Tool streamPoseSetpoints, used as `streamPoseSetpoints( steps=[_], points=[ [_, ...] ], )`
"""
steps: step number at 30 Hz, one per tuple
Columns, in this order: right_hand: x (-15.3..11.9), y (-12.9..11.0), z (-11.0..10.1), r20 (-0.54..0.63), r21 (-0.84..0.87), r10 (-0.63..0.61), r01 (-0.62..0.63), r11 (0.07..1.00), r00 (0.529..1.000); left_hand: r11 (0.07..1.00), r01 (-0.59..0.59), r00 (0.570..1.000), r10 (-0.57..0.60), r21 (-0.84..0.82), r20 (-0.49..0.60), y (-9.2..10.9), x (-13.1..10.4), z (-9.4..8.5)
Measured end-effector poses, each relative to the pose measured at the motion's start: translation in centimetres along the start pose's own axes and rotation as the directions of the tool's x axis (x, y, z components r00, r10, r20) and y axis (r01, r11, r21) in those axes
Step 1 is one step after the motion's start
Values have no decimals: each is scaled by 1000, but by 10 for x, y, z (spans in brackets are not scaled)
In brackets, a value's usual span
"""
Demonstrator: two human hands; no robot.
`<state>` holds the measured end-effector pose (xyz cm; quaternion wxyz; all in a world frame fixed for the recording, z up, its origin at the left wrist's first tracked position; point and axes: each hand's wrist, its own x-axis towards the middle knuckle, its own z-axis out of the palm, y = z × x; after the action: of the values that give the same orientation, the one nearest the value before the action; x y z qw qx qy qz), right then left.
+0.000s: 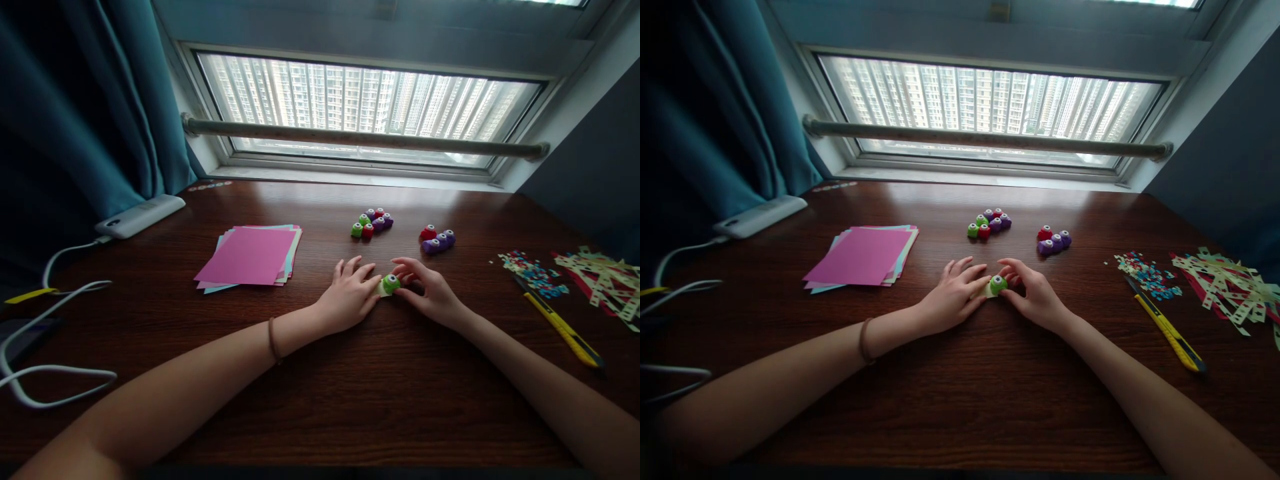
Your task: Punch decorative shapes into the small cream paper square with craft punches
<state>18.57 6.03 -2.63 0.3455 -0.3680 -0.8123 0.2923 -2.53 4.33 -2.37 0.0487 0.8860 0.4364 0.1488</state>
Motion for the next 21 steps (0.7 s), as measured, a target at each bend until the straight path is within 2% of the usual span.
streamPoseSetpoints(
  steps=[7, 12, 16, 19, 21],
  points=[
    [2, 2, -1, -131, -33, 55, -59, 998, 990, 1000, 1, 1000, -1, -11, 0, 0, 0, 1],
    [4, 11, -4, -267, 5, 166, -171, 985, 949, 1000, 0, 1000, 0, -17, -10, -1, 0, 2],
    [7, 14, -8, -264, 260, 312, -244, 934, 913, 999, 0, 1000, -1, -41, -18, 0, -1, 1],
    [8, 11, -8, -193, 479, 413, -283, 831, 890, 998, 0, 1000, -1, -55, -23, 0, 0, 0],
    [9, 10, -8, -173, 565, 451, -287, 774, 876, 998, -1, 1000, -1, -66, -26, 0, 0, 0]
  ],
)
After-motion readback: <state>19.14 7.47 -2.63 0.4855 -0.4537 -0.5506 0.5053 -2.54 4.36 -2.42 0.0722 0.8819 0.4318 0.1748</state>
